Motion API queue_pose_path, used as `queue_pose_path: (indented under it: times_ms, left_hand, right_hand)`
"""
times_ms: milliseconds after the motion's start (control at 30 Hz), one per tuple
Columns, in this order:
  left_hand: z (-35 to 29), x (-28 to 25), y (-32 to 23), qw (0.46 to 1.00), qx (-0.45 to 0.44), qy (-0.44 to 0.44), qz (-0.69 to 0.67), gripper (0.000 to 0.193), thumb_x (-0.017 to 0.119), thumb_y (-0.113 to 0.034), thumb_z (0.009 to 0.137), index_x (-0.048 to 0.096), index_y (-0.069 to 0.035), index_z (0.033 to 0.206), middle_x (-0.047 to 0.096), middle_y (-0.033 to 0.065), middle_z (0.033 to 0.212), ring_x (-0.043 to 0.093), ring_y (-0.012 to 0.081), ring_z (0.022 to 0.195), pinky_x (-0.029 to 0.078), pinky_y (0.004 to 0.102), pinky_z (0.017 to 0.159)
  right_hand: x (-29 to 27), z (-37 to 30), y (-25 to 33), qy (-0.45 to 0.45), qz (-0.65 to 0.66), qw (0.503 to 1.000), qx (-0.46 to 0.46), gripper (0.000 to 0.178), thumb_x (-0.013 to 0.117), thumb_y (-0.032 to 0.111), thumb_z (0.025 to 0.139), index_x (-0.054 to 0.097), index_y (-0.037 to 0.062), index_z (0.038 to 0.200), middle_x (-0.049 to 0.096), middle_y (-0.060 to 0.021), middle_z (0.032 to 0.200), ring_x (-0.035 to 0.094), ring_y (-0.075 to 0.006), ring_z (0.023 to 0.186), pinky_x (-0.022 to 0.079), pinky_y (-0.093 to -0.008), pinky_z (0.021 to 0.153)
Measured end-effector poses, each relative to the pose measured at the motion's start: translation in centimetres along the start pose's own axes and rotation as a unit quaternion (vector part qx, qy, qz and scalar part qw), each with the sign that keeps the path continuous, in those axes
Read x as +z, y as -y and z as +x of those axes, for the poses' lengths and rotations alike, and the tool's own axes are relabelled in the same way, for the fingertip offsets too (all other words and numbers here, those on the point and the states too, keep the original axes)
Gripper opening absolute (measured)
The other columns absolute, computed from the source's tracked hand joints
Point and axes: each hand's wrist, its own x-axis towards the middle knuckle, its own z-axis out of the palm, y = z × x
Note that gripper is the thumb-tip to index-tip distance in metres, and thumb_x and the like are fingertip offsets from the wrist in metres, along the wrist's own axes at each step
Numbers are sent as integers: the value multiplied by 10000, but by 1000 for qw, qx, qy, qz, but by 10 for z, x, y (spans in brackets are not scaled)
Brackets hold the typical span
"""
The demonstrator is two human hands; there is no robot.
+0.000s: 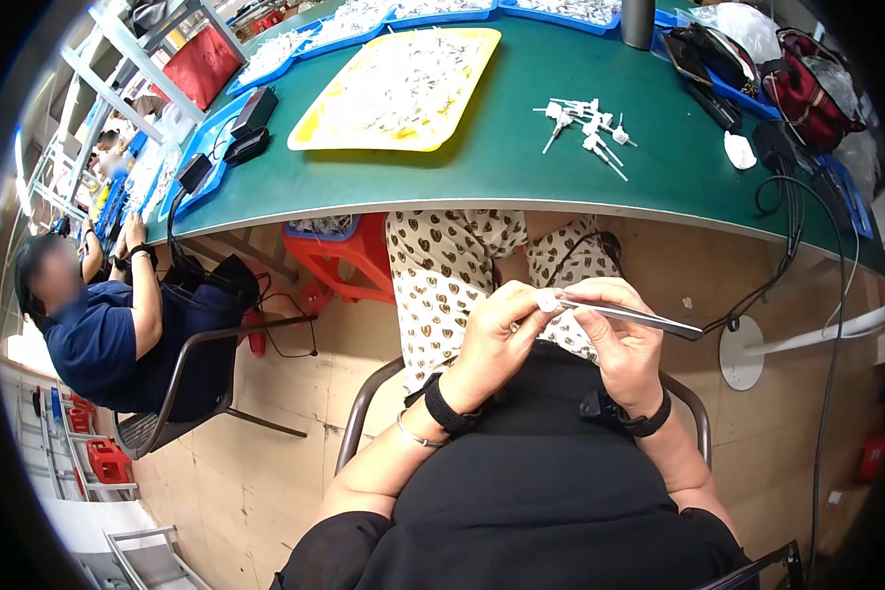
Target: The person sits at a green workbench and repeatedly picks up small white plastic components from a yellow tray. Using a metal tool, they manipulate each component individually before placing it on the table. The process is repetitive and involves handling the items one at a time.
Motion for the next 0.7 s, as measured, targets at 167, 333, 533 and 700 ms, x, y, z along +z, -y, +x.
queue_pose_path:
  times_ms: [167, 333, 533, 700]
  left_hand:
    - [-1, 2, 0, 999, 37, -11, 37, 183, 727, 1, 883, 720, -48, 1060, 657, 101, 884, 673, 254, 771, 532, 333, 671]
    - [-1, 2, 0, 997, 43, -6, 58, 182, 731, 3, 877, 716, -45, 1051, 655, 109, 881, 678, 272, 769, 537, 340, 661]
    - [-1, 3, 1, 996, 55, -9, 63, 182, 730, 5, 875, 717, -49, 1048, 652, 111, 880, 677, 274, 762, 537, 343, 651]
    - [-1, 3, 0, 996, 54, -7, 74, 168, 734, -6, 877, 720, -50, 1038, 646, 105, 867, 673, 267, 747, 533, 341, 643]
  right_hand:
    - [4, 0, -4, -3, -60, 997, -51, 120, 703, 43, 935, 726, 5, 1045, 715, -94, 980, 679, -183, 832, 535, -297, 739]
    - [2, 1, -5, 9, -97, 993, -60, 97, 705, 36, 930, 723, 1, 1018, 715, -99, 937, 681, -194, 798, 535, -295, 721]
    - [3, 1, -6, 0, -97, 993, -67, 81, 703, 20, 927, 719, -5, 1003, 720, -98, 919, 679, -179, 764, 536, -293, 693]
    - [3, 2, -5, 1, -89, 994, -57, 71, 703, 15, 928, 719, -12, 992, 722, -97, 909, 676, -170, 752, 535, -285, 685]
